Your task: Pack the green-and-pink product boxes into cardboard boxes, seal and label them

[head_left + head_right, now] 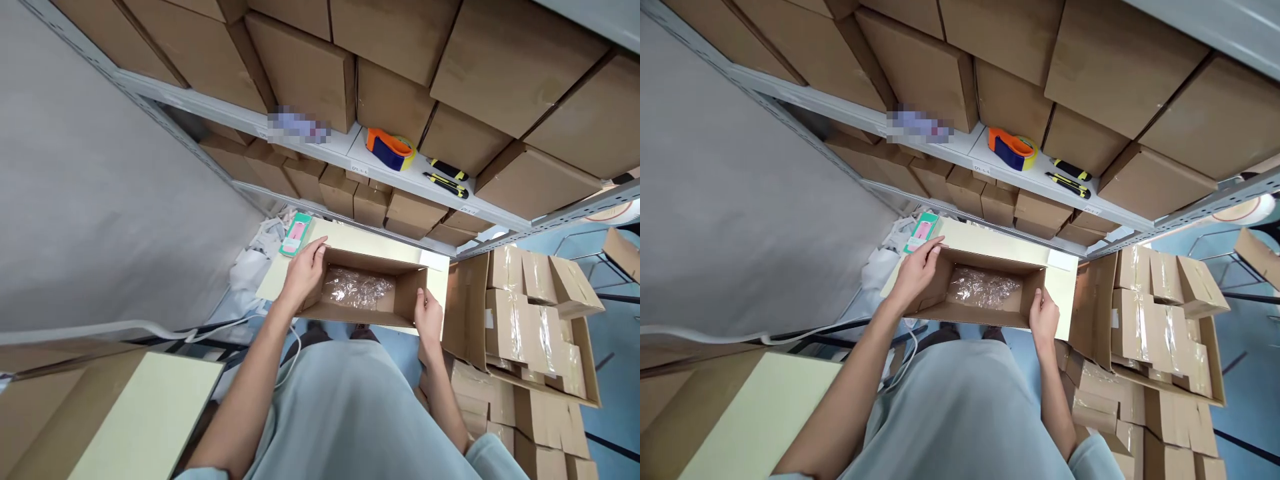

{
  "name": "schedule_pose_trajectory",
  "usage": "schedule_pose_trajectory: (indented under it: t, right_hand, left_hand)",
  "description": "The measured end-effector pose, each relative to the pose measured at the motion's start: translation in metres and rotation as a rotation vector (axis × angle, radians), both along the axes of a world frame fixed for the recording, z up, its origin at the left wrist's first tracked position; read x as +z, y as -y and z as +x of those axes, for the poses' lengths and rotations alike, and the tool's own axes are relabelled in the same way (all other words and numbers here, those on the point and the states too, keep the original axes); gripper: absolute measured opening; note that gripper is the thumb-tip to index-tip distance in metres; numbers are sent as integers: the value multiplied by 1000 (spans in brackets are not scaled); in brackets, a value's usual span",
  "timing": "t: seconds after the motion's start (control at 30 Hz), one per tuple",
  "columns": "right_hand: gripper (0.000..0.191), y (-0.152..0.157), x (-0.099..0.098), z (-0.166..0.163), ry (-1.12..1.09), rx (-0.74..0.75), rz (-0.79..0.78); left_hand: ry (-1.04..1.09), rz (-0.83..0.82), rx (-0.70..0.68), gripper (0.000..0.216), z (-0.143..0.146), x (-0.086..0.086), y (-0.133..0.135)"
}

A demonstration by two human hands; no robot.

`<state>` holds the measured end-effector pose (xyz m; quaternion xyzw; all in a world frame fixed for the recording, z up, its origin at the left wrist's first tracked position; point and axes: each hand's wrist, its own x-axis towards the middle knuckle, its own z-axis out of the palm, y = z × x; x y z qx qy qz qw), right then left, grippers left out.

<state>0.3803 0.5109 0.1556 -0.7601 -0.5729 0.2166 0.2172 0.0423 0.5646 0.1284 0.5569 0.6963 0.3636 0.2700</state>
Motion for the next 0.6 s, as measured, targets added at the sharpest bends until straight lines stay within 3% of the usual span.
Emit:
schedule_pose_trajectory:
  t: [0.2, 0.4, 0.53, 0.6]
  right_hand:
    - [55, -21, -3, -14, 79, 20, -4]
    - [69, -33, 8, -33, 177, -14, -18]
    - [83, -32, 28, -56, 268, -130, 32]
    - [84, -30, 47, -75, 240, -142, 124]
  left_hand:
    - [30, -39, -64, 49, -16, -12, -44]
    - [252, -39, -120, 56, -34, -25, -52]
    - [331, -45, 27, 62, -56, -43, -54]
    - [241, -194, 169, 67, -69, -59, -61]
